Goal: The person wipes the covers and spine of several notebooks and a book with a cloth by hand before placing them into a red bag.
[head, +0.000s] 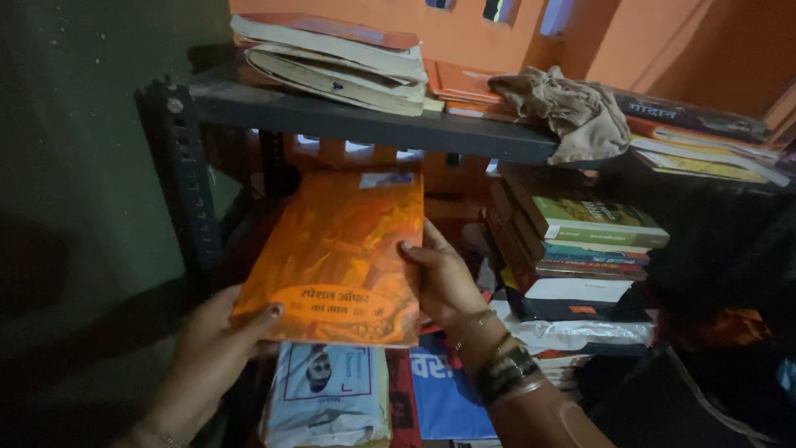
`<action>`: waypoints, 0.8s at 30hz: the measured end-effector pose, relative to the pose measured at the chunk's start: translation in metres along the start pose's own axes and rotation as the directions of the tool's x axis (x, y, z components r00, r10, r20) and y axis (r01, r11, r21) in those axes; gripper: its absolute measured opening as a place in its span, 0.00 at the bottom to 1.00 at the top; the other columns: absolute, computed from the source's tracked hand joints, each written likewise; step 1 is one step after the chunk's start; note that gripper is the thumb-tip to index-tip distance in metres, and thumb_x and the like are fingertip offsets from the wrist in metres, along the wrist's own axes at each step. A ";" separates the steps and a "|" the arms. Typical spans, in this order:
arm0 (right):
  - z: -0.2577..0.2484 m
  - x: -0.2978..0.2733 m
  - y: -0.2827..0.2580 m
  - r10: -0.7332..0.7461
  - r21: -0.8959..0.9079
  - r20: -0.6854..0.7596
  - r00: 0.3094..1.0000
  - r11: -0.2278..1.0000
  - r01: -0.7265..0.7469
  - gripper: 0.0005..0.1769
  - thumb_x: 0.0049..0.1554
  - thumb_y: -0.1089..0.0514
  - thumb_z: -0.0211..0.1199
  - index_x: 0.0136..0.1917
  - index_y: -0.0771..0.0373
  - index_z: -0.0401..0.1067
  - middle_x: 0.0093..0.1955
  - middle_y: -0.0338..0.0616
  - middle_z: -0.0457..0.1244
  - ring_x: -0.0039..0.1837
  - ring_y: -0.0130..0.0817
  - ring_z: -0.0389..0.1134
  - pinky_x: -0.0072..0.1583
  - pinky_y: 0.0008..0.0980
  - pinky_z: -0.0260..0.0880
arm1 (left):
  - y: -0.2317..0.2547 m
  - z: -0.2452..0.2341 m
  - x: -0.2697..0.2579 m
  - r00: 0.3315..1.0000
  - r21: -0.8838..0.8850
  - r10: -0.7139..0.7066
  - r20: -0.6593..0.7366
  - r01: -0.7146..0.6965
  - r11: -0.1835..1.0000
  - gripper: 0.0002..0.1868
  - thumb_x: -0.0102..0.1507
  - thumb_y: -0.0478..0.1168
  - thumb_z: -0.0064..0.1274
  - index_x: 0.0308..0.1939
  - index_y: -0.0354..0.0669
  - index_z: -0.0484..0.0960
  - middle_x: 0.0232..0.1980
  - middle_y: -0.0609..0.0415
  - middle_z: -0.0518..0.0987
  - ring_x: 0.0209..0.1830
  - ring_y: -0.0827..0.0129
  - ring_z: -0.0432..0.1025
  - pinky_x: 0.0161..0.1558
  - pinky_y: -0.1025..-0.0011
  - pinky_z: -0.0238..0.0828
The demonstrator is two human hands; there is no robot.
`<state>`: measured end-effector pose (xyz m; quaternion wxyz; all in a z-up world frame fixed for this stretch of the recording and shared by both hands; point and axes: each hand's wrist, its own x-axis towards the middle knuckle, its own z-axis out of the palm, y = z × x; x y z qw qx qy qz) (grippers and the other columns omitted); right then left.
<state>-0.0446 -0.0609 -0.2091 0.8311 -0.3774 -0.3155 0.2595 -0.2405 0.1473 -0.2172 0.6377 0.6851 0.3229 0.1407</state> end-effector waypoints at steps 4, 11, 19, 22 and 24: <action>-0.059 0.027 0.042 0.167 -0.127 -0.190 0.967 0.973 -0.193 0.25 0.62 0.67 0.53 0.72 0.72 0.60 0.67 0.61 0.67 0.55 0.44 0.65 0.55 0.39 0.68 | -0.022 0.022 0.053 0.996 -0.208 0.092 -0.019 -0.094 0.974 0.22 0.62 0.33 0.54 0.60 0.30 0.74 0.50 0.40 0.82 0.40 0.58 0.79 0.40 0.61 0.80; -0.066 0.011 0.089 0.191 -0.359 -0.213 0.958 0.897 -0.259 0.28 0.51 0.67 0.68 0.64 0.75 0.66 0.54 0.47 0.69 0.52 0.36 0.75 0.52 0.32 0.78 | -0.063 0.041 0.134 0.776 0.386 0.497 -0.388 -0.352 0.852 0.34 0.54 0.42 0.66 0.61 0.33 0.75 0.55 0.31 0.78 0.53 0.40 0.73 0.51 0.52 0.70; -0.042 0.008 0.080 -0.182 -0.987 -0.008 0.983 0.159 0.021 0.20 0.42 0.60 0.73 0.49 0.68 0.75 0.45 0.51 0.70 0.46 0.44 0.71 0.46 0.37 0.73 | -0.068 0.055 0.172 0.743 0.670 0.654 -0.141 -0.415 0.616 0.30 0.55 0.54 0.65 0.51 0.35 0.82 0.53 0.32 0.80 0.60 0.39 0.69 0.62 0.53 0.67; -0.053 0.015 0.085 -0.178 -0.996 -0.058 0.982 0.076 -0.045 0.15 0.44 0.56 0.73 0.42 0.65 0.75 0.40 0.54 0.68 0.43 0.50 0.70 0.46 0.42 0.71 | -0.046 0.048 0.170 0.815 0.720 0.579 -0.021 -0.389 0.575 0.32 0.50 0.57 0.69 0.46 0.35 0.83 0.54 0.35 0.78 0.61 0.44 0.69 0.63 0.56 0.68; -0.060 0.018 0.091 -0.200 -0.992 -0.104 0.974 0.096 -0.086 0.13 0.45 0.56 0.70 0.43 0.63 0.75 0.39 0.53 0.68 0.42 0.50 0.71 0.46 0.43 0.71 | -0.035 0.042 0.165 0.843 0.724 0.538 -0.012 -0.364 0.586 0.35 0.47 0.56 0.71 0.48 0.33 0.82 0.56 0.36 0.75 0.59 0.47 0.70 0.60 0.57 0.69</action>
